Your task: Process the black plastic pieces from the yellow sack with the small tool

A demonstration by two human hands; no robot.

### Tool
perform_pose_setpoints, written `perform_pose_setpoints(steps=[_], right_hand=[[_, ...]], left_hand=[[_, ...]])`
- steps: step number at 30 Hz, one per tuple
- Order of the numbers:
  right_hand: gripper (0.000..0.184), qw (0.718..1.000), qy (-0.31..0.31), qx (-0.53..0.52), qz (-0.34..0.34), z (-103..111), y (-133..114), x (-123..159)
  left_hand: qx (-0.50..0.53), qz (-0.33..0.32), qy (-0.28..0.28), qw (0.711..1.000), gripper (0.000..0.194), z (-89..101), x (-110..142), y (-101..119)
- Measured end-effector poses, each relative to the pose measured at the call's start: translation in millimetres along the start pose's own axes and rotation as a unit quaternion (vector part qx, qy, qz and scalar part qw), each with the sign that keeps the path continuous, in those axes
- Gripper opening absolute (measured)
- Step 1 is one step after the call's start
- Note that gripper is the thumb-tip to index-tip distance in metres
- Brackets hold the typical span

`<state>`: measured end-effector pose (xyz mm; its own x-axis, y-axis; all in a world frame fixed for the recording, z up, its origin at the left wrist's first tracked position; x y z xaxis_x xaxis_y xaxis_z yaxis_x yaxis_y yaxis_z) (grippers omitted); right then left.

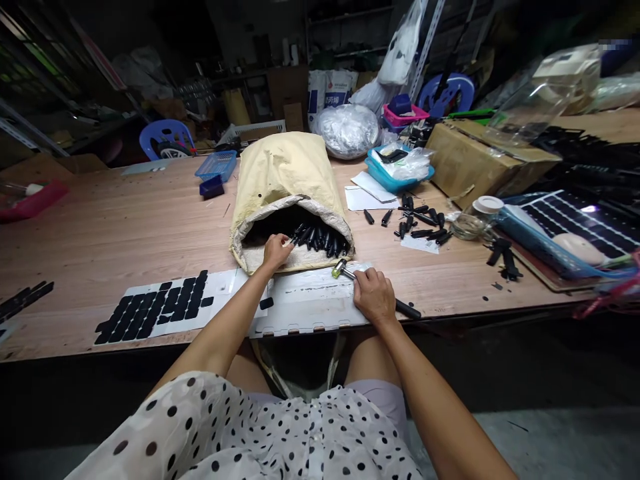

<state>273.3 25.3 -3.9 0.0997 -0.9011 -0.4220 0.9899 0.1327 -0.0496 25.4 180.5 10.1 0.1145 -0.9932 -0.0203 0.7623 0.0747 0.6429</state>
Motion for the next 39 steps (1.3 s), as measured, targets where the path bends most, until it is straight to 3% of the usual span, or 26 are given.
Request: perform_pose_setpoints(steps=[4,8,13,16,19,27,30,34,39], right_hand=[[0.023,1.0,0.006,0.001,0.004,0,-1,1],[0.022,1.0,0.004,0.001,0.004,-1,0,1],[0.023,1.0,0.0,0.003,-0.005,-2,0,0],[0.024,1.0,-0.004,0.004,-0.009,-1,0,0],[0.024,1.0,-0.004,0.003,-0.011,-2,2,0],[0.034,0.998,0.025,-0.05,0.004,-1,9,4],[0.037,0.99,0.057,-0.126,-0.005,10,-4,12],[0.04,0.959,0.078,-0.271,0.017,27,-45,24],[0.039,0.944,0.061,-0.322,0.035,30,-82,34]], left_hand=[[-0.07,0.029,-0.029,0.997,0.016,-16.9,-8,-3],[-0.101,0.015,-0.042,0.994,0.01,-7.7,4,-6],[-0.051,-0.107,-0.066,0.991,0.013,8.0,59,-4],[-0.011,-0.174,-0.115,0.978,0.016,2.2,103,-6],[0.005,-0.183,-0.133,0.974,0.017,-7.7,127,-12],[0.026,-0.157,-0.112,0.981,0.016,-20.0,125,-19],[0.034,-0.15,-0.116,0.981,0.013,-21.2,125,-19],[0.05,-0.146,-0.118,0.981,0.012,-21.1,126,-17],[0.051,-0.141,-0.119,0.982,0.015,-23.5,125,-17]])
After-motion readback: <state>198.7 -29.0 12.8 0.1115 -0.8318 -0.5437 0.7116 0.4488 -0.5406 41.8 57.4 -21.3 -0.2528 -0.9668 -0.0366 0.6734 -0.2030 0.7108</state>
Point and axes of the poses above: each hand's wrist, its own x-axis away from the middle knuckle, its own z-axis out of the back of the hand, y = z × x, the point moved 8 cm from there along -x, towards the middle knuckle, and after that the axes turned 5 degrees about z, right-handed, at the moved point
